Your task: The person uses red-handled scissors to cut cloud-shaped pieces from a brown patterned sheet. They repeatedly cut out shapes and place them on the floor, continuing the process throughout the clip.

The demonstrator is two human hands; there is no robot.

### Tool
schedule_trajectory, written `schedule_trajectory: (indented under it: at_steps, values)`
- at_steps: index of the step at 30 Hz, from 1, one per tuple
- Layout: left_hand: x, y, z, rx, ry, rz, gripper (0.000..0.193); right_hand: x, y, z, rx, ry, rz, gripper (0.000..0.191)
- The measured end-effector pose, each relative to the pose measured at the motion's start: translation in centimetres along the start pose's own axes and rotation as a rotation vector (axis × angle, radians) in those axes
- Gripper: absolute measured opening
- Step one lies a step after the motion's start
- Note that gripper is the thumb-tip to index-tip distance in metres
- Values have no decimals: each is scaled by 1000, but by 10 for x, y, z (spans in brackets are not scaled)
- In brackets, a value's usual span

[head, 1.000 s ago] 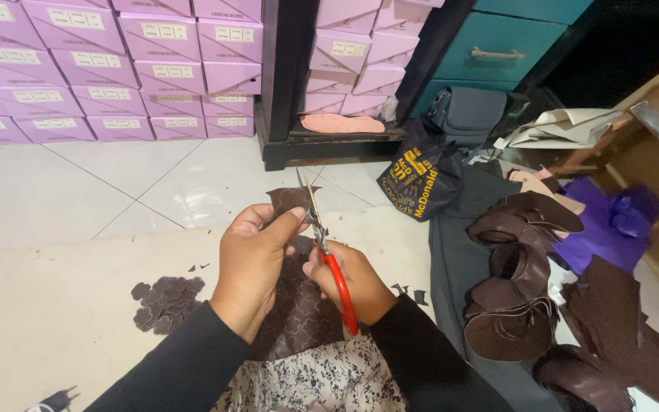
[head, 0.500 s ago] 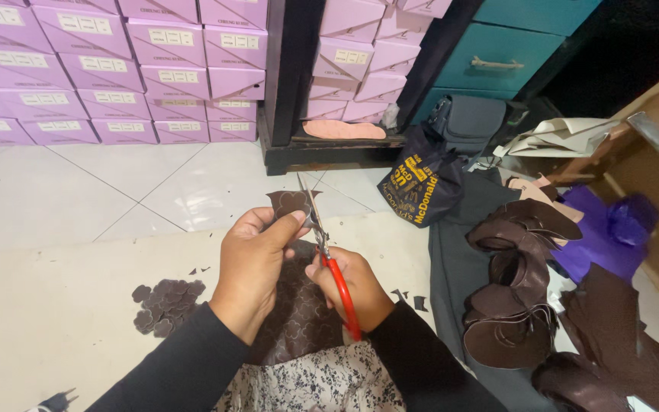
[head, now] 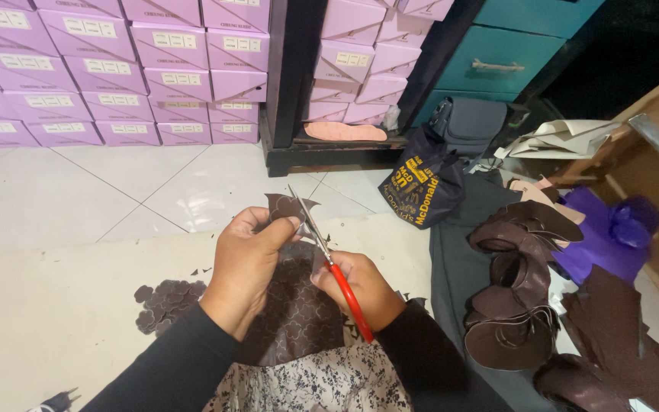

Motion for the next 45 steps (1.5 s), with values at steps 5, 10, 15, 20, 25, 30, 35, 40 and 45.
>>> schedule_trajectory:
  at_steps: [5,10,15,20,25,30,35,40,45]
  values:
    - [-2,-1,-2,14,20,-44,14,-1,-4,1,-25,136,47,17]
    - [-3,0,-1,26,8,-55,14,0,-4,3,-13,166,40,19]
    - [-4,0,1,33,-4,-108,13,-2,-6,2,22,201,64,26]
    - [-7,-1,-3,33,-5,-113,12,-2,-8,-1,-82,77,127,33]
    - [-7,-1,-5,31,-4,-86,17,-10,-6,-2,-83,133,96,41]
    - [-4,0,-8,85,-22,-50,23,-11,-11,-3,-5,165,84,44]
    - [-2,-3,-13,74,-21,-62,25,-15,-13,-4,-57,169,39,47]
    - [-1,-4,-17,80,-16,-56,30,-16,-13,-3,-47,159,63,48]
    - [-2,-3,-14,114,9,-98,33,-11,-4,-1,44,105,85,47]
Point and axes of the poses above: each hand's wrist, its own z-axis away from the middle knuckle, its own y-axis out of the palm, x = y × z, the point moved 5 cm from there along -z, towards the middle knuckle, and after that the axes turned 7 degrees about z, right-handed, at the moved point
